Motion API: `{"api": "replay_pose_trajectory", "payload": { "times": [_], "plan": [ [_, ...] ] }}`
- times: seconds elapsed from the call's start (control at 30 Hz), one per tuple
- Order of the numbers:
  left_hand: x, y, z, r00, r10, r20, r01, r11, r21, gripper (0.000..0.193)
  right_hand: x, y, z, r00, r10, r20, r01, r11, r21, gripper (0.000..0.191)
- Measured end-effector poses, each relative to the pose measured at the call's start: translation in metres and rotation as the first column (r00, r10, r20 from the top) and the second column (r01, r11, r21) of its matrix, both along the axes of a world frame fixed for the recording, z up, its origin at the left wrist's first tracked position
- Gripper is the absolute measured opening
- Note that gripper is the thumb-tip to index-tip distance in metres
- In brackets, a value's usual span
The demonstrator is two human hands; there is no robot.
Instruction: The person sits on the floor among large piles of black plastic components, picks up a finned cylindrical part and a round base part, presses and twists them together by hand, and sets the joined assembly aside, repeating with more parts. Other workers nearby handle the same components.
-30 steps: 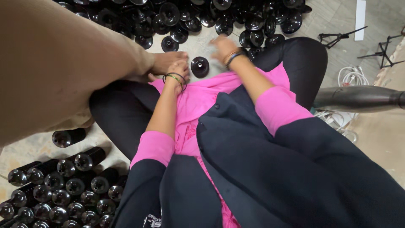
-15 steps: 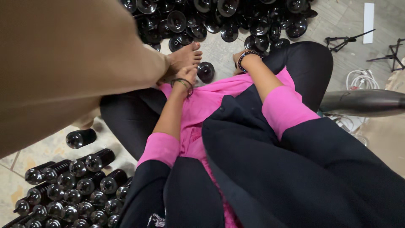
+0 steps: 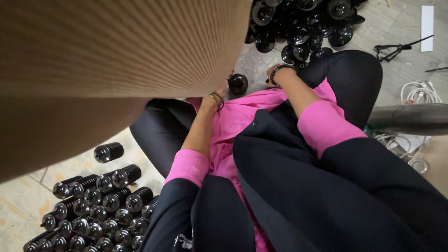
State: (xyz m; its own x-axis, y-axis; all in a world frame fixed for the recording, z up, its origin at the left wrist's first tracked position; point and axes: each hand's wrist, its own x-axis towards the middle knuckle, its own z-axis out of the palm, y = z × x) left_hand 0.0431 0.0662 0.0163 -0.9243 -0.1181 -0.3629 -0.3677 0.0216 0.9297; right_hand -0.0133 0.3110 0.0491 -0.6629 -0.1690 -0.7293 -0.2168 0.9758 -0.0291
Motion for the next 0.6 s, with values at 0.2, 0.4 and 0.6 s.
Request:
{"api": "replay_pose_trajectory", "payload": {
  "times": [0.2, 0.4, 0.6],
  "plan": [
    [-0.02, 0.004, 0.008, 0.797, -0.576, 0.18, 0.292, 0.107, -0.95, 0.018, 0.005, -0.003, 0.015, 0.999, -0.032, 0.008, 0.031, 1.0, 0.002, 0.053],
    [0.007, -0.007, -0.005, 0.981, -0.157, -0.113, 0.177, 0.966, 0.187, 0.024, 0.003, 0.003, 0.012, 0.997, -0.073, -0.016, 0.073, 0.997, -0.007, 0.06],
    [0.003, -0.024, -0.021, 0.98, -0.187, 0.075, 0.184, 0.982, 0.045, 0.033, 0.017, 0.028, 0.002, 0.896, -0.219, -0.387, 0.071, 0.93, -0.361, 0.069]
  ]
}}
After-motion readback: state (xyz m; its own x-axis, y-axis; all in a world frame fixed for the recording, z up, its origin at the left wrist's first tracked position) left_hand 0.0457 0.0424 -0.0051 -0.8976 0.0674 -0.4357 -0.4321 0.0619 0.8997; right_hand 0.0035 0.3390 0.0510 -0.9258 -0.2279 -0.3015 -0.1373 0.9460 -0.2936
